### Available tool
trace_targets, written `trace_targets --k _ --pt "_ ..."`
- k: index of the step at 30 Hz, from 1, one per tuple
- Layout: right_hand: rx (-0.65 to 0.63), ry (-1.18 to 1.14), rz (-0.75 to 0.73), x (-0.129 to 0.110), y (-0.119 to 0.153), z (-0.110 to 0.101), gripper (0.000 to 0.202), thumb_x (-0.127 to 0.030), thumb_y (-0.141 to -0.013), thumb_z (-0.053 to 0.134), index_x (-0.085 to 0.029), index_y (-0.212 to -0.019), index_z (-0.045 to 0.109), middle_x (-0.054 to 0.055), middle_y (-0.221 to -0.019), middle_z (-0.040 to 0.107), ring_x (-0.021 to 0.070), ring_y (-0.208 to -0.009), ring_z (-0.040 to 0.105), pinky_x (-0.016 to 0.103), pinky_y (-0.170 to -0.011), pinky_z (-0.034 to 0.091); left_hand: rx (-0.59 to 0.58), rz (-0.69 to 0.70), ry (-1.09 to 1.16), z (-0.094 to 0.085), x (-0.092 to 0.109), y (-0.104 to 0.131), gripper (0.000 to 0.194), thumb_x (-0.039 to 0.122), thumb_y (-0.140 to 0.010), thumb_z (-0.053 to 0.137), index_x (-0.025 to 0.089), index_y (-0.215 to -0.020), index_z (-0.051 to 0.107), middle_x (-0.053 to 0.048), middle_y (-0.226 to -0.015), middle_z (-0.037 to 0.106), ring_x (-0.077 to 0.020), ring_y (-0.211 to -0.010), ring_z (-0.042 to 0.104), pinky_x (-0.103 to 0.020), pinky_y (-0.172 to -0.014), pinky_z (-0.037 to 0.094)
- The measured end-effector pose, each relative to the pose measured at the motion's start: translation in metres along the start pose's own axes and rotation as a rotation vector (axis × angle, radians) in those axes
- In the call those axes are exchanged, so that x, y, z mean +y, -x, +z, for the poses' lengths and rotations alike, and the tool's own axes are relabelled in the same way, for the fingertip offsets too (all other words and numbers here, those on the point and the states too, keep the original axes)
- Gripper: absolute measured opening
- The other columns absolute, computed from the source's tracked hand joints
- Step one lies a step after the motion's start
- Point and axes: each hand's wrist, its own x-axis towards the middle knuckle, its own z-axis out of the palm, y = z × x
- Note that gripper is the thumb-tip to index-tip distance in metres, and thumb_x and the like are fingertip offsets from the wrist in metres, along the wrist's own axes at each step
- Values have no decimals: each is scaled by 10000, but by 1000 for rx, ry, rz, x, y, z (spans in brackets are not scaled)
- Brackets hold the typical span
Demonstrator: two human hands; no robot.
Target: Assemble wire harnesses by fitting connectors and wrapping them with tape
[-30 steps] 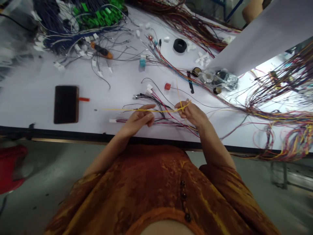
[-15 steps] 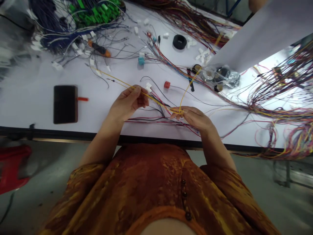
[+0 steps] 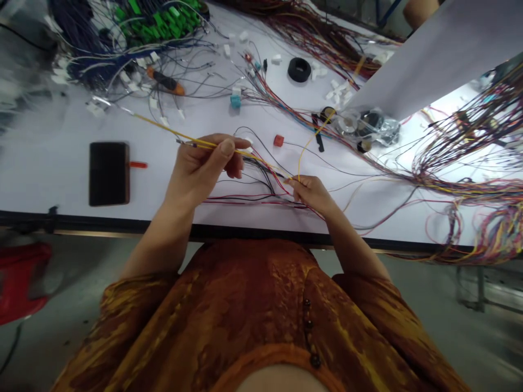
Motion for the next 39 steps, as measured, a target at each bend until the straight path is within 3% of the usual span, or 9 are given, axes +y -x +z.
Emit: trace_targets --k 5,9,12,15,22,26,29,35,39 --pt "142 -395 -53 8 -17 1 377 -436 -740 723 -162 -995 677 -2 -697 691 42 -432 304 236 -437 181 92 178 33 0 11 17 244 393 -977 638 214 -1042 791 -35 -774 699 -120 -664 650 -271 -586 517" --pt "187 -474 -166 7 -18 8 319 -413 -779 715 -200 -1003 633 -28 -689 686 39 -425 267 227 -433 173 56 -198 202 14 -17 24 349 420 -854 783 241 -1127 658 -11 -876 725 -120 -651 683 -243 -531 533" --pt "142 -458 -246 2 -14 17 298 -446 -832 721 -229 -985 586 -46 -691 683 40 -413 266 219 -421 177 -134 -535 270 41 -44 25 342 415 -846 772 188 -1064 640 8 -729 688 -93 -537 628 -214 -478 491" --pt "118 -423 -294 -3 -6 23 325 -508 -857 729 -238 -935 564 -54 -690 667 40 -410 286 217 -410 184 -140 -620 356 63 -60 17 403 444 -848 754 171 -1119 634 4 -729 701 -88 -529 624 -206 -489 478" --pt "36 -320 -299 1 4 19 402 -586 -921 644 -200 -1013 702 9 -832 707 52 -502 364 235 -471 281 -160 -366 348 64 -71 7 391 434 -789 819 229 -1090 676 -62 -1206 705 -172 -1001 701 -288 -809 546" --pt "40 -529 -173 5 -4 19 433 -616 -835 717 -199 -952 716 16 -861 703 57 -534 384 232 -472 308 -105 -208 214 64 -67 15 378 587 -921 629 213 -915 679 -53 -1097 720 -164 -1006 665 -331 -918 516" --pt "126 -763 -60 4 -14 16 384 -479 -745 823 -239 -1009 680 -12 -919 688 54 -568 444 216 -478 350 -112 -130 91 66 -63 24 394 581 -942 600 206 -839 666 -65 -1088 721 -180 -1079 644 -360 -1004 486" --pt "204 -719 -59 0 -18 9 366 -374 -779 776 -269 -1094 620 -40 -816 593 80 -623 518 221 -509 394 58 -167 145 64 -67 38 351 582 -936 611 244 -848 640 -50 -969 731 -166 -904 662 -321 -792 524" --pt "306 -576 -89 5 -12 0 381 -370 -714 770 -246 -1049 638 -27 -791 583 97 -643 522 219 -493 394 253 -112 267 15 -57 31 319 551 -959 599 262 -825 601 7 -834 702 -116 -722 633 -276 -660 514"
